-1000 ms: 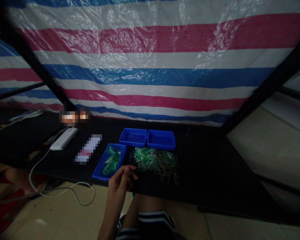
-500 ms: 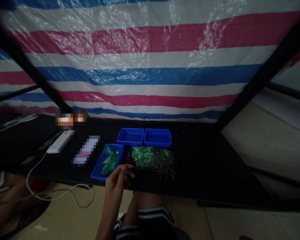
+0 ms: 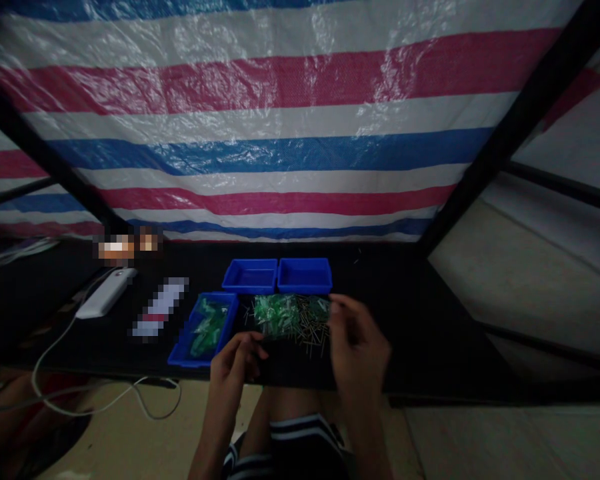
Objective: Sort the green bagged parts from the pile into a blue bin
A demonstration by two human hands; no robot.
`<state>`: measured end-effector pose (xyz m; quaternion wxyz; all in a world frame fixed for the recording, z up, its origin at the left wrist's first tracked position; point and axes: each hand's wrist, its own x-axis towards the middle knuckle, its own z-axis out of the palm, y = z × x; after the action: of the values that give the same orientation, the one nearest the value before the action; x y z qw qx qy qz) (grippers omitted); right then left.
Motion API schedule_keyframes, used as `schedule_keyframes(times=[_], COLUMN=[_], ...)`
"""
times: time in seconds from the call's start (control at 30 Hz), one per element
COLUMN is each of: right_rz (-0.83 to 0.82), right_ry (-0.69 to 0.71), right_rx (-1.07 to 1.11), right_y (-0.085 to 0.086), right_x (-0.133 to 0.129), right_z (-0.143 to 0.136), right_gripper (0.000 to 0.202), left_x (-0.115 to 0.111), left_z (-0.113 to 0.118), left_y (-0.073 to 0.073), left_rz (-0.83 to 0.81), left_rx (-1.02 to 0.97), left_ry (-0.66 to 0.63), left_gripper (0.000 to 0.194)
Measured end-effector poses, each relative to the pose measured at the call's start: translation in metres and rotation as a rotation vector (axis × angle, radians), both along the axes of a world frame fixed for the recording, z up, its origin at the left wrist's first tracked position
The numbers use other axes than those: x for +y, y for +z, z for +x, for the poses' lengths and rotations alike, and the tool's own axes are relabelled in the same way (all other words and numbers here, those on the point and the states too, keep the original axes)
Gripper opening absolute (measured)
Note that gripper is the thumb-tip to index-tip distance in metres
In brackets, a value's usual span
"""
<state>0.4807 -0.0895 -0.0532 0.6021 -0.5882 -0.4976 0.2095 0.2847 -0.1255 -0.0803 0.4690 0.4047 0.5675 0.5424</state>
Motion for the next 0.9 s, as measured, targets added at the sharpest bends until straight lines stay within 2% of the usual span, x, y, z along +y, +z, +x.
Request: schedule_keyframes(times=[0.13, 0.23, 0.3, 0.4, 0.5, 0.6, 0.7, 0.8, 0.9], right_rz=[-0.141, -0.293, -0.368, -0.436, -0.473, -0.453, -0.322, -0.218, -0.248], right_ry=[0.153, 0.199, 0.177, 0.102, 0.094, 0.102, 0.128, 0.175, 0.203], right_rx=[-0.292, -0.470, -0.520, -0.552, -0.560, -0.473, -0.218, 0.073, 0.250], right_y=[-0.022, -0.026, -0.023, -0.018, -0.019, -0.023, -0.023, -0.017, -0.014], right_x=[0.016, 0.027, 0.032, 0.037, 0.040, 0.042, 0.035, 0.014, -0.016], right_z=[-0.036, -0.059, -0.067, -0.072, -0.074, -0.074, -0.074, -0.072, -0.068], right_gripper=[0.019, 0.030, 0.030, 0.022, 0.013, 0.013, 0.022, 0.031, 0.034], left_x=[0.000, -0.002, -0.004, -0.005, -0.006, -0.005, -0.004, -0.004, -0.005], left_z=[0.001, 0.000, 0.001, 0.004, 0.006, 0.005, 0.002, 0.003, 0.007], left_y=[-0.001, -0.002, -0.002, 0.000, 0.001, 0.000, -0.001, 0.003, 0.011], left_rz=[-0.023, -0.029, -0.024, -0.020, -0.027, -0.036, -0.049, -0.066, -0.090], left_rx=[0.024, 0.033, 0.039, 0.033, 0.012, -0.018, -0.039, -0.098, -0.207], left_ry=[0.006, 0.043, 0.064, 0.060, 0.045, 0.041, 0.026, 0.002, -0.023], left_gripper=[0.061, 0.063, 0.063, 0.061, 0.061, 0.062, 0.063, 0.060, 0.056])
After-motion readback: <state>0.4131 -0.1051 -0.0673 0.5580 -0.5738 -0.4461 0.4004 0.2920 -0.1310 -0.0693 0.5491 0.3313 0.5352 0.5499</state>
